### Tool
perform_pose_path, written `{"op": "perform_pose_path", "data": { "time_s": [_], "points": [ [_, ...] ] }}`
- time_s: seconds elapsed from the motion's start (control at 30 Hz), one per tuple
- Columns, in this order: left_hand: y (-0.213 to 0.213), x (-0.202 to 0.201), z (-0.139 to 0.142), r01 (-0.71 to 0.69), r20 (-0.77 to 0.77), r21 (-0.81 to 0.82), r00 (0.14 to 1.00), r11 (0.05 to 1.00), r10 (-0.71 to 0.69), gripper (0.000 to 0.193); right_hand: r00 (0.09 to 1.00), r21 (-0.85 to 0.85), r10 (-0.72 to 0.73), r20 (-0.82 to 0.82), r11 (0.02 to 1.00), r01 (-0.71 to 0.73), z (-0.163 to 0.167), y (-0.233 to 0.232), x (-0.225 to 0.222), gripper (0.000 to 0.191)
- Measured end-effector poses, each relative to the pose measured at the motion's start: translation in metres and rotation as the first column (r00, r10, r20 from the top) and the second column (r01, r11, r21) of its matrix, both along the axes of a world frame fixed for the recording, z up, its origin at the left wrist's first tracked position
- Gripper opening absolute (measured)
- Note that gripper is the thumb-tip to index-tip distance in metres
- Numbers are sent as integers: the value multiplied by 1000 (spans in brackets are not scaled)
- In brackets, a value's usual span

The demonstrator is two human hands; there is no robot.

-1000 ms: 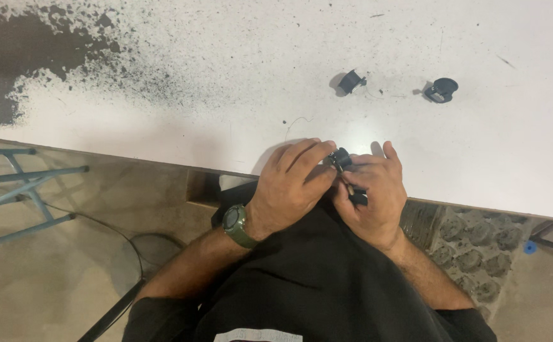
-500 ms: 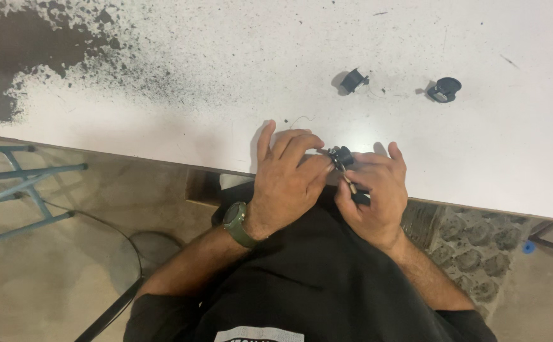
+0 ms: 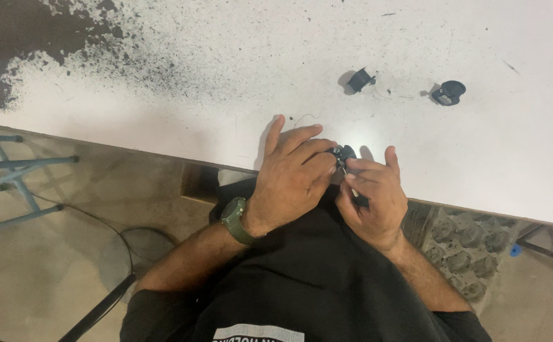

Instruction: The person sits at a white table fitting small black plastic parts together by hand, using a small hex key to tighten them, and sets completed assemblies aside while picking up the next set of parts.

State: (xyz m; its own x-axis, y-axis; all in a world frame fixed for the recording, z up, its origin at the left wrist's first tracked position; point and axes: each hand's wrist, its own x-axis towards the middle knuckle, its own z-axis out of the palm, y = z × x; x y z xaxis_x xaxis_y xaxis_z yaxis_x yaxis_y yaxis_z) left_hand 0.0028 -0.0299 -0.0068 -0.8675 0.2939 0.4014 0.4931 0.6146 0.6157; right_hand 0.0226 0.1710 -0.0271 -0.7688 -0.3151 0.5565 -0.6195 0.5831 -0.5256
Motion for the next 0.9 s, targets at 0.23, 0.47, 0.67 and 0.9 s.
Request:
{"op": "perform_pose_path", "data": {
  "time_s": [0.23,0.47,0.67,0.9],
  "points": [
    [0,-2,0,22,11,12,1000,1000,-22,8,1000,-10,-16,11,1000,16,6,-2,-1,34],
    [-4,-3,0,66,38,30,997,997,-67,7,1000,66,18,14,998,-19,16,-2,-5,34],
    [-6,-2,3,52,34,118,998,992,-57,9,997,19,37,66,999,-39,21,0,-4,31],
    [-6,-4,15,-94,26,101,995,990,92,33,992,112,-128,17,986,125,40,13,-11,31]
  ]
}}
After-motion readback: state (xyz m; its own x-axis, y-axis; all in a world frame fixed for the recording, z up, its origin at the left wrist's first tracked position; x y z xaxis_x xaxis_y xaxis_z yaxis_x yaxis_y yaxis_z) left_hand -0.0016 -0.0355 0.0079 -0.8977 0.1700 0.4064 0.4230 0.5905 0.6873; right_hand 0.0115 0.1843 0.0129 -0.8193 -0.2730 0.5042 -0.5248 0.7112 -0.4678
